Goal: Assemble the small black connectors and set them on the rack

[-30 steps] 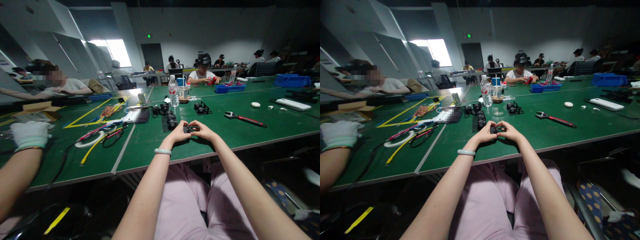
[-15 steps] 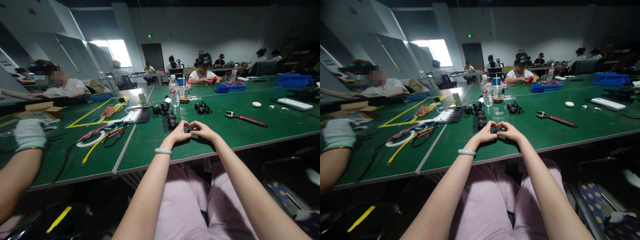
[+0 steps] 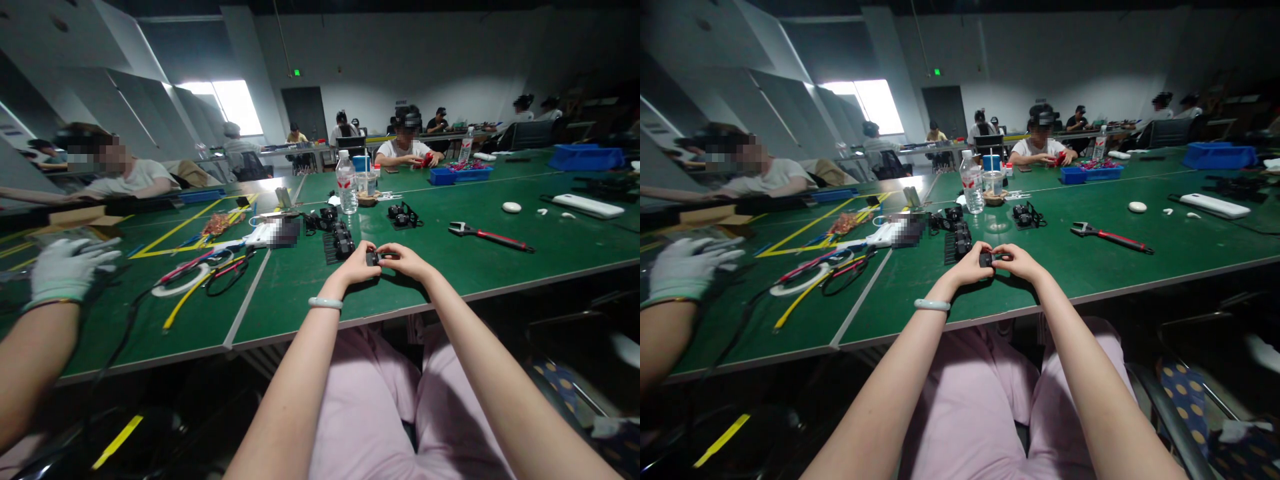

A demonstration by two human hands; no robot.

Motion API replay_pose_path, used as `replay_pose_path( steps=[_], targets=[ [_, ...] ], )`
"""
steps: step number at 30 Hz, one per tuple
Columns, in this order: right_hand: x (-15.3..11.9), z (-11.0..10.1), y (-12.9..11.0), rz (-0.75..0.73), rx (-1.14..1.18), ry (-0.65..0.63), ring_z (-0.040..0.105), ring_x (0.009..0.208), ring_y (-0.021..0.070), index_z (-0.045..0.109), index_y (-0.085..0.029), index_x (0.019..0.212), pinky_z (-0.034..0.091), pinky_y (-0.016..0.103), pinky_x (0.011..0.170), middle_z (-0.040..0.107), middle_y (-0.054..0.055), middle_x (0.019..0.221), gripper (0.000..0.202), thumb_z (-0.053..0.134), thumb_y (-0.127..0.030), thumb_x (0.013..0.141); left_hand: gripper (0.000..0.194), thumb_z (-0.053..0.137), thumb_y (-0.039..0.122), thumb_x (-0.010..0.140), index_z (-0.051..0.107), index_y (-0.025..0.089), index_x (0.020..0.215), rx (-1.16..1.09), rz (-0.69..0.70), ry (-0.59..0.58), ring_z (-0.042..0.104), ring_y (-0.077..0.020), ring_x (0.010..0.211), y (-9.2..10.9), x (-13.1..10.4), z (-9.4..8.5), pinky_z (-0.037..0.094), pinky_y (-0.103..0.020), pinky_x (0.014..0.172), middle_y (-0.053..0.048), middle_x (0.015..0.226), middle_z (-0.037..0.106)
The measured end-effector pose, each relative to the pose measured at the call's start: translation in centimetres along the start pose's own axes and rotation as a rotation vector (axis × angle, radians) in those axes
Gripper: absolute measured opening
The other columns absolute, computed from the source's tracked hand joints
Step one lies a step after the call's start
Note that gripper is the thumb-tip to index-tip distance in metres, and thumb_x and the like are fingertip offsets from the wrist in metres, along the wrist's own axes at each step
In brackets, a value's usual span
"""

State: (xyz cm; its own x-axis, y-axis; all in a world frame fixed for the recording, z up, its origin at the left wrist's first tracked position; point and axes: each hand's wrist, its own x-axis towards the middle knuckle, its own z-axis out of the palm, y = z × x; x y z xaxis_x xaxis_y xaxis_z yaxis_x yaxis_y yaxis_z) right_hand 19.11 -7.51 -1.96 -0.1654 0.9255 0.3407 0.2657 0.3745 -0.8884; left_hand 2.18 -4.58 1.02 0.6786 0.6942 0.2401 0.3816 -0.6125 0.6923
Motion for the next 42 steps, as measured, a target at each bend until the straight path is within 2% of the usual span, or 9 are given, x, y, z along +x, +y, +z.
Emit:
replay_pose_path(
  steps=[10,19,30,38,42],
  targets=[
    [0.0,0.0,0.1,0.025,-0.094,0.031,0.056,0.085,0.0156,0.06,-0.016,0.093,0.043,0.031,0.08,0.057,0.006,0.096,0.03,0.06,-0.033,0.068,0.045,0.055,0.017,0.059,0.035,0.017,0.099,-0.004,0.014,-0.006,0.043,-0.0097,0.068,-0.3,0.0,0.1,0.038,-0.02,0.058,0.003,0.081,0.04],
    [0.0,0.1,-0.3,0.034,-0.146,0.043,0.055,0.08,0.0145,0.061,-0.015,0.092,0.043,0.029,0.075,0.058,0.006,0.094,0.03,0.057,-0.035,0.071,0.047,0.056,0.018,0.058,0.035,0.018,0.1,-0.009,0.04,0.007,0.044,-0.0108,0.072,-0.9,0.2,0.1,0.041,-0.023,0.064,0.001,0.086,0.041],
    [0.1,0.0,-0.2,-0.055,-0.298,0.033,0.053,0.084,0.0165,0.062,-0.014,0.087,0.04,0.03,0.078,0.059,0.007,0.089,0.027,0.049,-0.036,0.078,0.047,0.056,0.017,0.058,0.035,0.017,0.101,0.019,0.026,0.011,0.045,-0.0115,0.075,-0.7,0.2,0.1,0.041,-0.023,0.066,0.0,0.09,0.043],
    [0.2,0.0,-0.3,-0.049,-0.334,0.029,0.053,0.084,0.0165,0.062,-0.015,0.086,0.04,0.029,0.077,0.059,0.006,0.088,0.027,0.047,-0.035,0.079,0.045,0.055,0.018,0.059,0.036,0.016,0.1,0.028,0.034,0.017,0.045,-0.0121,0.076,-0.5,0.1,0.1,0.041,-0.024,0.067,0.0,0.089,0.043],
    [0.2,0.0,-0.2,-0.051,-0.323,0.031,0.053,0.083,0.0166,0.062,-0.015,0.086,0.04,0.029,0.077,0.059,0.007,0.088,0.027,0.047,-0.036,0.079,0.047,0.055,0.016,0.059,0.035,0.017,0.101,0.011,0.024,0.012,0.045,-0.0105,0.072,-0.7,0.1,0.1,0.041,-0.022,0.062,0.0,0.088,0.042]
  ],
)
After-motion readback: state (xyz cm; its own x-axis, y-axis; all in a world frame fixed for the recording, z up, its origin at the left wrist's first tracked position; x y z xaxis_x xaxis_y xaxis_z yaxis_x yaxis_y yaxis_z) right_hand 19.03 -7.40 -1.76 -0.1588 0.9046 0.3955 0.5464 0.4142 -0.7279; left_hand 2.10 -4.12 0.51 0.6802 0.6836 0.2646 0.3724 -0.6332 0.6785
